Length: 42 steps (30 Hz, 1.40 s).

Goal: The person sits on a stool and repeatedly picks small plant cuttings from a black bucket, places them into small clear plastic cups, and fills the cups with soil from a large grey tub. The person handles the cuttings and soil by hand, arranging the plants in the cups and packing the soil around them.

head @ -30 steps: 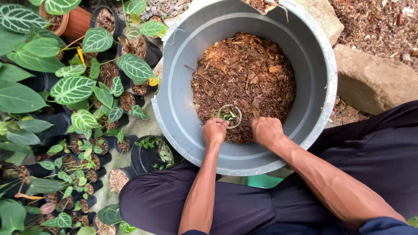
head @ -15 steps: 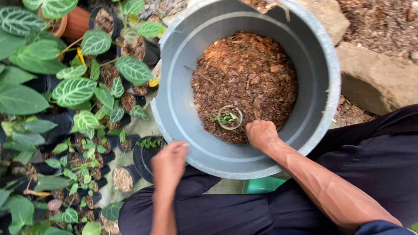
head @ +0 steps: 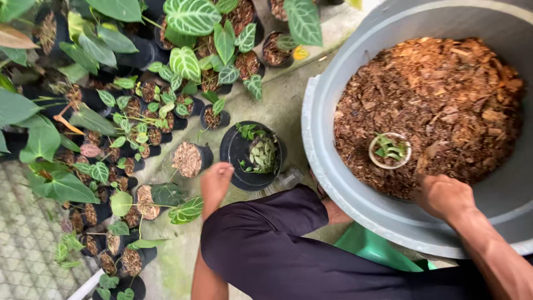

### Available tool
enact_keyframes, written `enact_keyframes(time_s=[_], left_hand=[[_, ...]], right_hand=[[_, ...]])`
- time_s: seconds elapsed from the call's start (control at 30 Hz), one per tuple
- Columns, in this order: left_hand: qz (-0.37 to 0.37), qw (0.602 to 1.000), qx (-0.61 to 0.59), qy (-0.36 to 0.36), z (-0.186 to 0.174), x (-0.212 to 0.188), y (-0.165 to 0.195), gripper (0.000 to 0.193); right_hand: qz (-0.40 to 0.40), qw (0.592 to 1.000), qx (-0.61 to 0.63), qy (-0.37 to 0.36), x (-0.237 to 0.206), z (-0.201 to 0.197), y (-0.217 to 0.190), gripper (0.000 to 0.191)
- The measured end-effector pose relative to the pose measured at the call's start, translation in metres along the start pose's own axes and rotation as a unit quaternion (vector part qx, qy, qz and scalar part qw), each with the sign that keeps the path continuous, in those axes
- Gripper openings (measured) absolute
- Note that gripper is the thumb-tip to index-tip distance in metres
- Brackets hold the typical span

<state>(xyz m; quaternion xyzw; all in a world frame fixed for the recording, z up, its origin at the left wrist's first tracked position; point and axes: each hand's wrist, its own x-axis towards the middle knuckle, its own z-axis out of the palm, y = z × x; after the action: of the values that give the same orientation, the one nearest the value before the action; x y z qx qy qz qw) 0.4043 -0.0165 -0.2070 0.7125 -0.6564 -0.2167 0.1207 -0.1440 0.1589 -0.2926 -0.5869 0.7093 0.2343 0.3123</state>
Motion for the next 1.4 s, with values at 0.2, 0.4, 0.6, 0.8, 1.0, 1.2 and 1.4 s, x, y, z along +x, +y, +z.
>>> enact_keyframes(time_s=[0.2,0.4,0.6,0.8,1.0,1.2,1.4], left_hand=[[0.0,0.995,0.102,-0.018,0.076,0.033,-0.042,0.011],[0.102,0.972,0.203,-0.052,0.101,0.05,-0.055,0.007],[0.148,0.959,0.237,-0.036,0.13,0.078,-0.069,0.013],[0.239,0.936,0.251,-0.053,0.154,0.099,-0.068,0.021],[0.243,0.941,0.232,-0.029,0.141,0.085,-0.059,0.023],[0.226,0.935,0.27,-0.046,0.135,0.077,-0.044,0.026],[0.222,0.938,0.261,-0.058,0.139,0.082,-0.027,0.022]], right_hand=[[0.036,0.998,-0.014,-0.044,0.012,0.009,0.003,0.054],[0.06,0.993,-0.047,-0.095,0.027,0.019,0.005,0.052],[0.077,0.993,-0.031,-0.087,0.027,0.026,0.008,0.055],[0.094,0.992,-0.017,-0.08,0.017,0.017,0.005,0.053],[0.089,0.994,-0.011,-0.066,0.012,0.013,0.007,0.054],[0.063,0.996,0.04,-0.047,0.011,0.01,-0.001,0.054],[0.084,0.995,0.057,0.001,-0.009,0.011,0.004,0.053]])
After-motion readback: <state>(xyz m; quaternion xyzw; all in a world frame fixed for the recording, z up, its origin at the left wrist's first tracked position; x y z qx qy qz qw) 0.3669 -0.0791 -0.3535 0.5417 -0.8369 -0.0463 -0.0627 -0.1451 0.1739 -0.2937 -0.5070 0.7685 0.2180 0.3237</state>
